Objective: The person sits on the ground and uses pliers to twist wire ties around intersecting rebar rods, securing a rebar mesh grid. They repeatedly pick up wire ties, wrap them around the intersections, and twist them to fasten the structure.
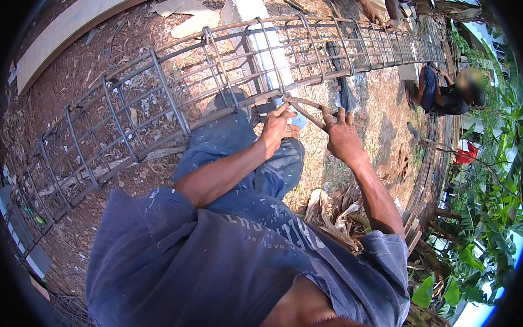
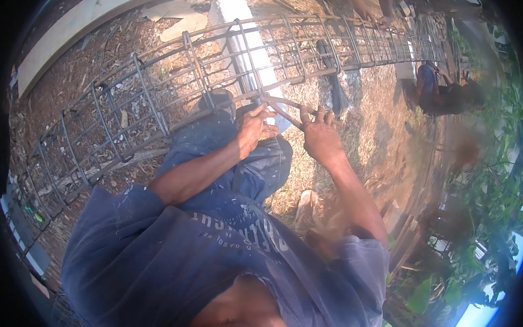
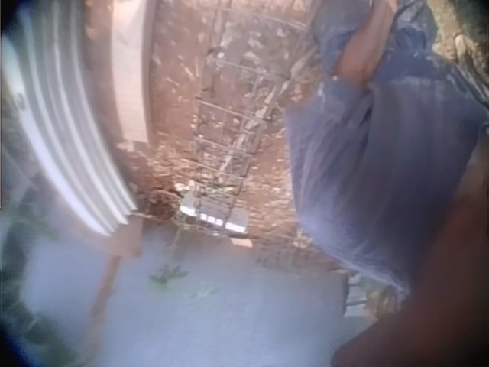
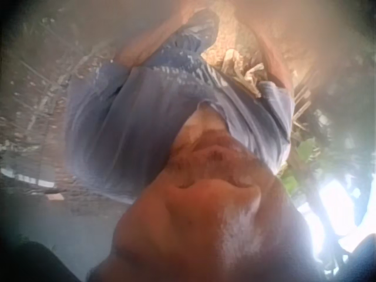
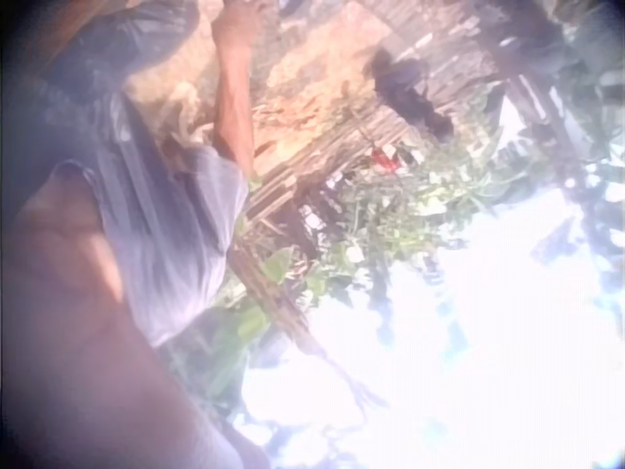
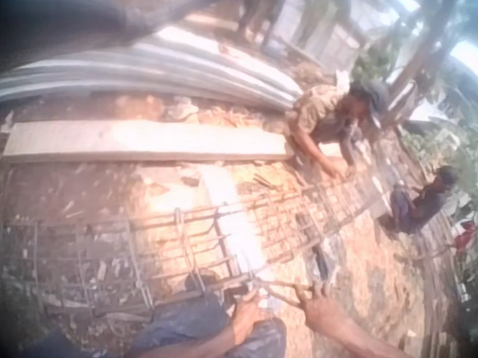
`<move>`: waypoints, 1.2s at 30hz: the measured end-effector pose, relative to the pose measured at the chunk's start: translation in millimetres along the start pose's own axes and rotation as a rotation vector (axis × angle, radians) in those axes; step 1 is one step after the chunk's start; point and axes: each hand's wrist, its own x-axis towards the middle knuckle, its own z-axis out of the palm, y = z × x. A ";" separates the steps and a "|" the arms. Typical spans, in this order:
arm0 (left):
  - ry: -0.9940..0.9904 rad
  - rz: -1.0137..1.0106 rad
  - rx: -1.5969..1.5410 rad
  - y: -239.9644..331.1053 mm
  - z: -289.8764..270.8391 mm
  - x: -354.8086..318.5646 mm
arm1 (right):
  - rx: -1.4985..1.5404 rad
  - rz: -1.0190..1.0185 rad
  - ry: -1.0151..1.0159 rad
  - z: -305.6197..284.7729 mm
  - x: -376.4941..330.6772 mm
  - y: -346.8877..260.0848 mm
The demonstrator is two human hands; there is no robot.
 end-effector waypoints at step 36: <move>0.619 0.431 0.992 -90.9 -26.4 65.1 | 1.458 0.160 0.450 210.9 29.0 -146.0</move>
